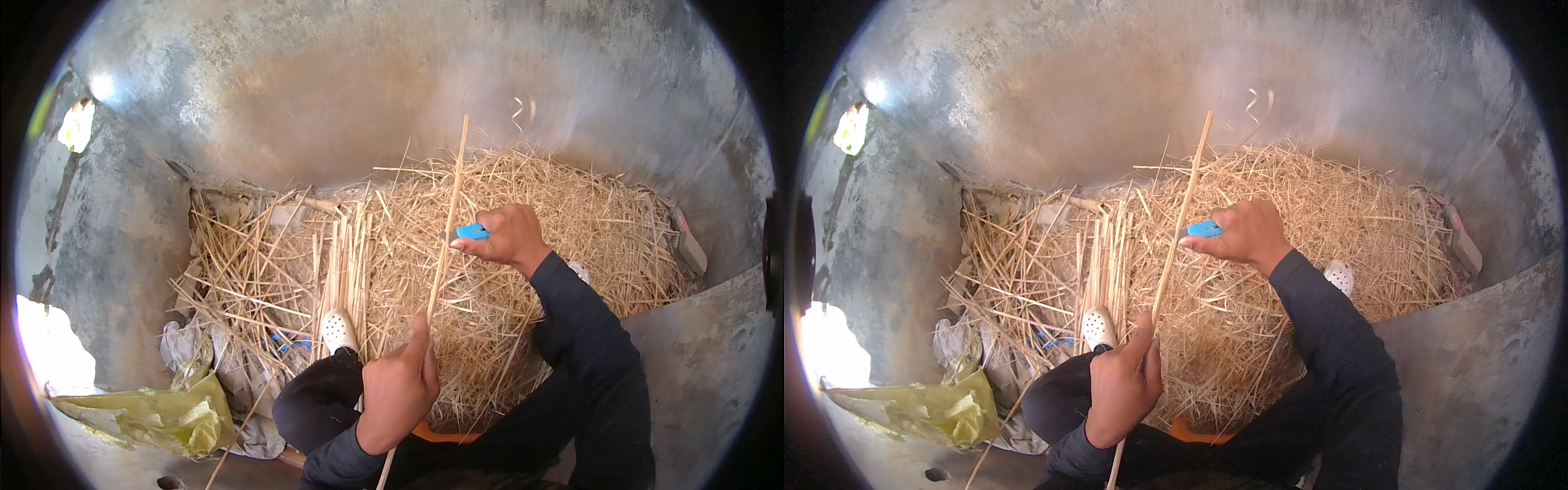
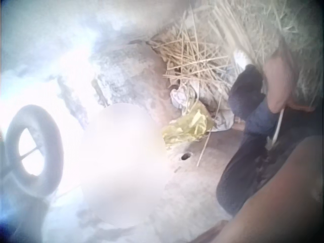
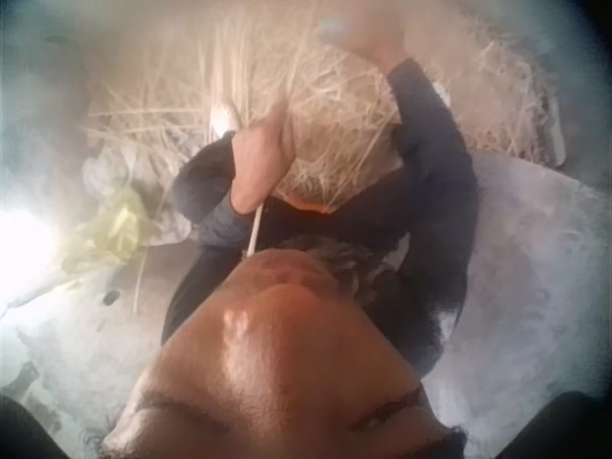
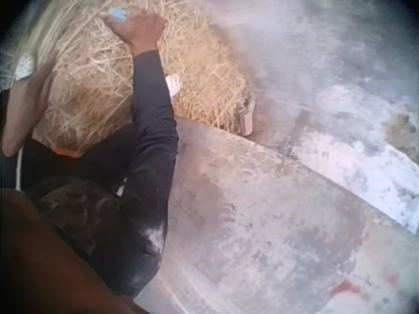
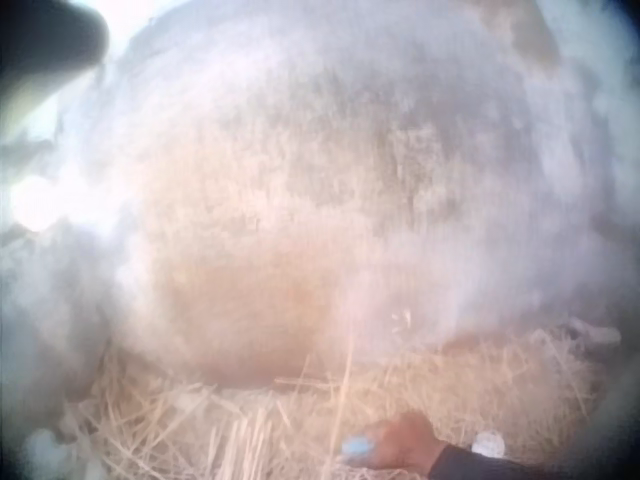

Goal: The person sits cross-legged on a floor covered with straw and uses a blue utility knife to peel the outer layers off long, thin wooden sticks. They hold the stick with their left hand and scrape it with the knife in their right hand, creating a pile of shavings.

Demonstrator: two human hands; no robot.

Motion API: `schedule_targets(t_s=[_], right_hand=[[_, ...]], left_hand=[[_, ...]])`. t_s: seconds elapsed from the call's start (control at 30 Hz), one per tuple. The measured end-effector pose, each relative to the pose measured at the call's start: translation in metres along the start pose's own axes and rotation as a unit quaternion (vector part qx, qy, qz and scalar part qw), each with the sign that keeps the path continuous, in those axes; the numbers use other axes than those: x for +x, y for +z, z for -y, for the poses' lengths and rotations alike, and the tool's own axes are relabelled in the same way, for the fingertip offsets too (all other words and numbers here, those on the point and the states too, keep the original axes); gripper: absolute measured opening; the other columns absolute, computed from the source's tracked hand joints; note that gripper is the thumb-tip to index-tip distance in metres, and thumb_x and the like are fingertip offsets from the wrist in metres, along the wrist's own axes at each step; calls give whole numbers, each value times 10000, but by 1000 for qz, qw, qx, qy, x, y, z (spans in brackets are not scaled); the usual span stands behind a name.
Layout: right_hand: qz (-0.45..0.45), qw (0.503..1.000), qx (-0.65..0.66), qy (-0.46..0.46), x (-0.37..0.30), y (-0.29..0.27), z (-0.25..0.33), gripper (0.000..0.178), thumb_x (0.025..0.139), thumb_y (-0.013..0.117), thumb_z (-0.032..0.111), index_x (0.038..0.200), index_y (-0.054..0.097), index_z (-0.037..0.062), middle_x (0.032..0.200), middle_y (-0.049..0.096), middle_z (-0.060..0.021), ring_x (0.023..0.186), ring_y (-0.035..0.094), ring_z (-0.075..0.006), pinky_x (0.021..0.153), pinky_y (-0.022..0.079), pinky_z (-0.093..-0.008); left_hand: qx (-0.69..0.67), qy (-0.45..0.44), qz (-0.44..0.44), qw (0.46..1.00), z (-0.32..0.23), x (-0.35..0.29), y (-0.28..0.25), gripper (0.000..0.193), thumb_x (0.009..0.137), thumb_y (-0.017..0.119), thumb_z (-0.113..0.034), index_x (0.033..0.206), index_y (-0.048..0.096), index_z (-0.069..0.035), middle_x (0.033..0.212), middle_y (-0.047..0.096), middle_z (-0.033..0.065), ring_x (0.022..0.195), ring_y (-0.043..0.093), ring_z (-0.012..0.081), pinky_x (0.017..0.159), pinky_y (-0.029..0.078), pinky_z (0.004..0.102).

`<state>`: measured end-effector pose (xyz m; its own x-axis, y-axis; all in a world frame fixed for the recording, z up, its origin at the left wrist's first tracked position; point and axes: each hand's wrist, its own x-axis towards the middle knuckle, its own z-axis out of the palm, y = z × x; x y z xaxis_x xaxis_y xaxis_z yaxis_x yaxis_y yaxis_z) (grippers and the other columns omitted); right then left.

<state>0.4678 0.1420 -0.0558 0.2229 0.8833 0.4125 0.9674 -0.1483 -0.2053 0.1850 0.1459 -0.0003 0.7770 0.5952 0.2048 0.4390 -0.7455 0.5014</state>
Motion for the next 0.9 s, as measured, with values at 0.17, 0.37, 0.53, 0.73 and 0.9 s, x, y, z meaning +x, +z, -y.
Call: schedule_targets(t_s=[0.17,0.37,0.53,0.73,0.9], right_hand=[[-36,997,-20,59,11,1,-14,689,768,533,763,554,601,111,443,497,-71,411,540,-256,416,419,-386],[-50,988,-54,138,15,12,-55,750,820,458,763,550,616,81,446,511,-93,397,533,-223,399,403,-369],[171,834,404,335,25,7,-37,741,852,381,777,490,375,130,406,317,14,327,316,-125,333,253,-293],[225,794,480,298,10,-3,-7,737,829,346,817,500,321,158,421,268,52,345,263,-105,330,213,-284],[55,987,149,-6,-35,-7,63,758,826,463,758,509,582,80,435,516,-79,543,610,-272,463,466,-387]], left_hand=[[-3,0,4,1000,-6,-1,-1,440,855,603,-78,1265,534,63,546,538,128,426,546,279,411,409,377],[-12,25,9,1000,-10,-2,9,406,858,595,-64,1238,553,71,551,544,132,426,544,292,413,407,380],[-189,-44,-2,981,12,1,23,399,897,581,-79,1272,545,52,548,537,119,399,484,186,411,360,328],[-453,-183,46,871,13,5,20,376,977,520,-86,1338,508,17,662,405,-104,574,315,-23,483,245,174],[-445,-184,25,876,13,8,10,376,977,517,-80,1340,506,18,680,426,-106,575,327,-22,486,253,176]])
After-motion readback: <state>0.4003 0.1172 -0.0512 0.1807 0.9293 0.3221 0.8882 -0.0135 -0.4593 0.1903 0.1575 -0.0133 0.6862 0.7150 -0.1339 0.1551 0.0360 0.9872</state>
